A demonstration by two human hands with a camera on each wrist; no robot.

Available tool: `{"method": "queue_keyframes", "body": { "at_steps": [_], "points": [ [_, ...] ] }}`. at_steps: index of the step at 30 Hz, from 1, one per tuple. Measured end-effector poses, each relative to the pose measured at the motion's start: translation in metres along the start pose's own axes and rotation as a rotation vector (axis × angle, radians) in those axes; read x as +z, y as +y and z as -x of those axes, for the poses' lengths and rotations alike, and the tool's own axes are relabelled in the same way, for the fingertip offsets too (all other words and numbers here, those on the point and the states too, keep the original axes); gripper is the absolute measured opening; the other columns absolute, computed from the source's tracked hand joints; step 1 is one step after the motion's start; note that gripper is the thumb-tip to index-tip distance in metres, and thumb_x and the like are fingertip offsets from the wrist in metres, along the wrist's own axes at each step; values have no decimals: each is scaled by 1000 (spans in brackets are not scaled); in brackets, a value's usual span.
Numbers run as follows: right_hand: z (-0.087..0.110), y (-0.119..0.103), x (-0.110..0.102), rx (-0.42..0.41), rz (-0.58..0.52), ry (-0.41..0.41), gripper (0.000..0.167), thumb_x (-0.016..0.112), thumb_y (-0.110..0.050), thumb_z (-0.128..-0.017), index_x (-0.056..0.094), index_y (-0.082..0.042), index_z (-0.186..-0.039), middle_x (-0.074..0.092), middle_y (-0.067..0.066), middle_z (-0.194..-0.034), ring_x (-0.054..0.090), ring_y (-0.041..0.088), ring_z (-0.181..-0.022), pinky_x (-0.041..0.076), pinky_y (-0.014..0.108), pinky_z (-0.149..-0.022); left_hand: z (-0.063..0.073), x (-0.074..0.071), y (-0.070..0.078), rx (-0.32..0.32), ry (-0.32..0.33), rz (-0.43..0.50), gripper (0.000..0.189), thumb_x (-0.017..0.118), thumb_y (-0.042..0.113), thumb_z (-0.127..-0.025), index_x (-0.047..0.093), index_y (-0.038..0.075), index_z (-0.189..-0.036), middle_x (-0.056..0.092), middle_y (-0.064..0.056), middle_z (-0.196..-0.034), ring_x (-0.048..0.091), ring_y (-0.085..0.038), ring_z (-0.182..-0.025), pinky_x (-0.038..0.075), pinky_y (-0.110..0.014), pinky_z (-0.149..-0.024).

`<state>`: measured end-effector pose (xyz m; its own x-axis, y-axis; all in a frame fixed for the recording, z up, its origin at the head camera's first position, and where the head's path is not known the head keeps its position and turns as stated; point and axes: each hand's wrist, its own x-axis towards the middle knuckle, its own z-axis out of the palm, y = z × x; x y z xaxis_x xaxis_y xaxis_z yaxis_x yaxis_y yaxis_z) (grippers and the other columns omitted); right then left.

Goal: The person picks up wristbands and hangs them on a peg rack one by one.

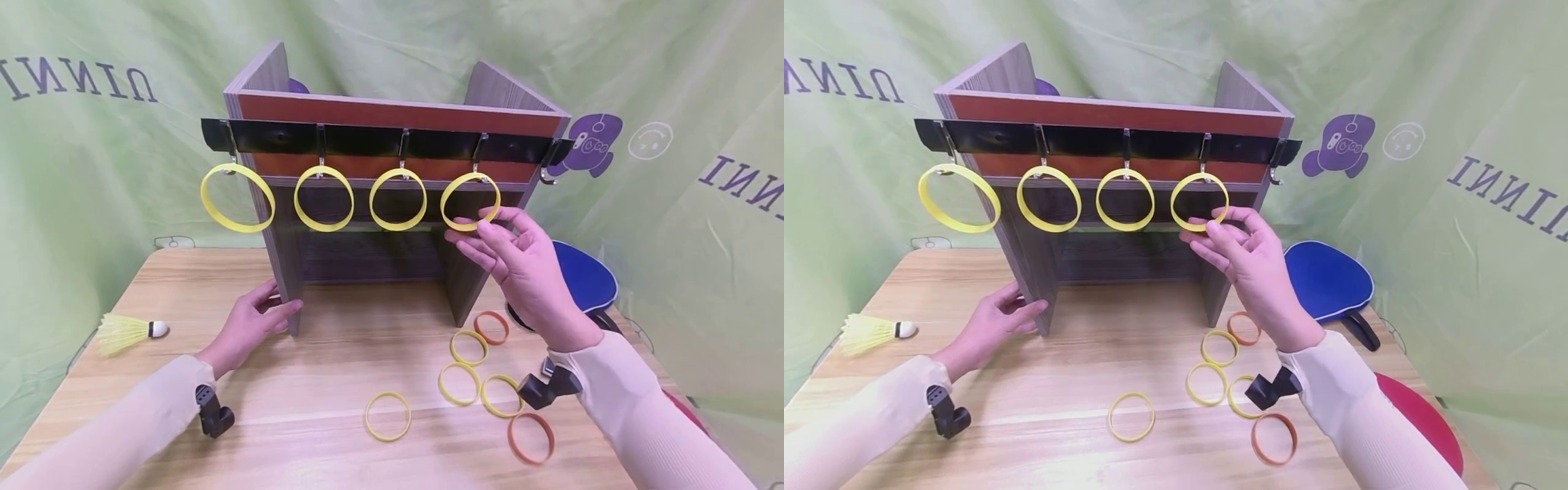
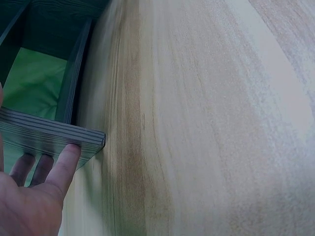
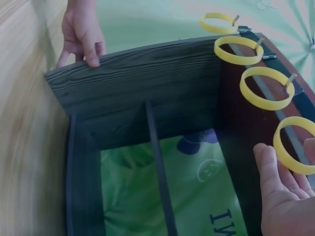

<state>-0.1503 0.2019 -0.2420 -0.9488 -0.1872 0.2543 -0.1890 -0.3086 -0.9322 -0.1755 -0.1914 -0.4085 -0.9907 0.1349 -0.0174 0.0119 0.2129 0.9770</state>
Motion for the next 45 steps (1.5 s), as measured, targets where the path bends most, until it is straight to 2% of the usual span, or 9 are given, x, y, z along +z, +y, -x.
{"method": "queue_keyframes", "body": {
  "at_steps": [8,13,16,21,26,29,35,40,45],
  "points": [
    [4,19,-7,79,82,-40,23,58,-7,-107,50,-4,-128,78,8,-118,79,22,-106,62,31,-98,0,1,-1,9,-2,-4,69,72,27,-101,42,12,-160,49,-24,-157,62,7,-108,64,-30,-92],
    [9,46,-8,171,250,-141,23,58,-6,-107,51,1,-128,76,6,-119,78,19,-107,62,33,-99,0,1,0,14,-1,1,68,72,27,-101,41,11,-160,49,-25,-156,62,7,-109,64,-30,-92],
    [13,66,-7,226,388,-218,28,60,-6,-105,53,8,-128,75,17,-121,78,19,-106,63,35,-98,0,0,0,17,2,4,68,72,26,-101,42,11,-160,50,-25,-155,62,7,-109,64,-30,-92],
    [24,101,-4,254,581,-366,27,65,-5,-101,62,13,-121,72,32,-112,75,13,-92,66,37,-89,0,0,0,12,-5,-6,69,72,29,-101,41,13,-161,50,-24,-155,62,6,-109,63,-27,-91],
    [37,130,0,193,782,-496,20,69,-7,-98,69,9,-110,74,18,-98,65,4,-87,62,22,-81,0,-1,0,4,-10,-15,72,73,31,-101,39,14,-162,50,-24,-156,62,5,-110,63,-26,-91],
    [43,143,4,159,869,-547,13,70,-6,-97,70,4,-105,74,10,-91,61,0,-84,58,19,-78,0,-1,0,1,-9,-19,72,72,31,-101,39,14,-162,49,-24,-156,62,5,-110,63,-25,-91],
    [50,157,10,198,938,-611,6,71,-2,-95,70,-1,-100,72,2,-86,59,-3,-80,56,15,-75,1,-1,1,-2,-6,-20,72,72,30,-101,39,14,-162,49,-23,-157,61,6,-110,63,-27,-92],
    [54,163,14,210,943,-646,7,74,-3,-94,70,0,-98,70,2,-83,57,-4,-76,56,15,-72,0,0,1,1,-2,-17,72,72,29,-101,38,13,-163,48,-24,-157,60,6,-110,63,-27,-92],
    [56,167,17,186,985,-665,6,75,-1,-91,69,-3,-91,64,-4,-79,51,-7,-72,52,12,-68,-1,1,1,6,-2,-23,71,72,29,-101,39,13,-162,49,-24,-156,60,7,-110,63,-26,-91]
  ]
}}
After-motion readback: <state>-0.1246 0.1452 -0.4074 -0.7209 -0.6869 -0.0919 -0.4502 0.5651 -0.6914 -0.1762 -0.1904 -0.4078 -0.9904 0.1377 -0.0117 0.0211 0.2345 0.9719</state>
